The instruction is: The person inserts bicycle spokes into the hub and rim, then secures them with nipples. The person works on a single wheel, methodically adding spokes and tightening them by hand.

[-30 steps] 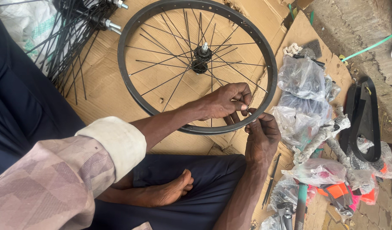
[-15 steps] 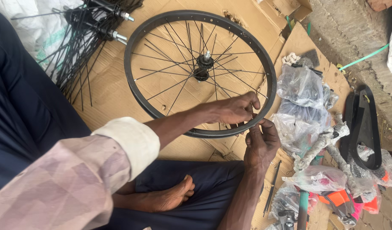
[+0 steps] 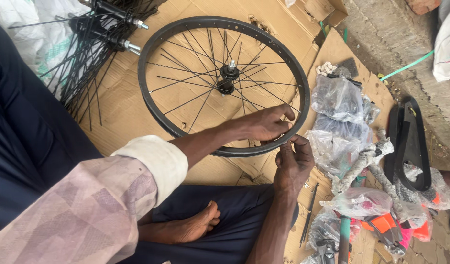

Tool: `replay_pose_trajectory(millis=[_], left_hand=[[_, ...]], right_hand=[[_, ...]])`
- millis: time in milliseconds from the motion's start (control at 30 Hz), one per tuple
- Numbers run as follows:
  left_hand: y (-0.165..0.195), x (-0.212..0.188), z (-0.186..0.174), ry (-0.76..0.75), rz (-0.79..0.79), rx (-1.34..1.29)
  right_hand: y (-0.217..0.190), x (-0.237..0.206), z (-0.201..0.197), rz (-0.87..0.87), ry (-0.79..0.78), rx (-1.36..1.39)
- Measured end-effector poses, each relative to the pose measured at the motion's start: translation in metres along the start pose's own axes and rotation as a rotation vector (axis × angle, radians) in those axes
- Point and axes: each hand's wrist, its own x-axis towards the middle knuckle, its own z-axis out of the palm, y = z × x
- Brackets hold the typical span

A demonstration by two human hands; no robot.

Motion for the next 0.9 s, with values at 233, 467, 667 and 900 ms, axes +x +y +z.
replay_pose_trajectory(millis=[233, 467, 667, 900], left_hand=[[0.005, -0.006, -0.008, -0.027, 0.037, -0.026], [0.015, -0.010, -0.012, -0.082, -0.083, -0.067], [0.012, -0.006, -0.013, -0.119, -0.083, -0.012], [-0.005, -0.009, -0.003, -0.112, -0.024, 0.043]], right_hand=[[0.002, -0.001, 0.006, -0.090, 0.039, -0.075], [-0.003, -0.002, 0.014, -0.083, 0.050, -0.033], [-0.003, -0.003, 0.010, -0.057, 0.036, 0.007], [0.005, 0.001, -0.003, 0.146, 0.030, 0.051]])
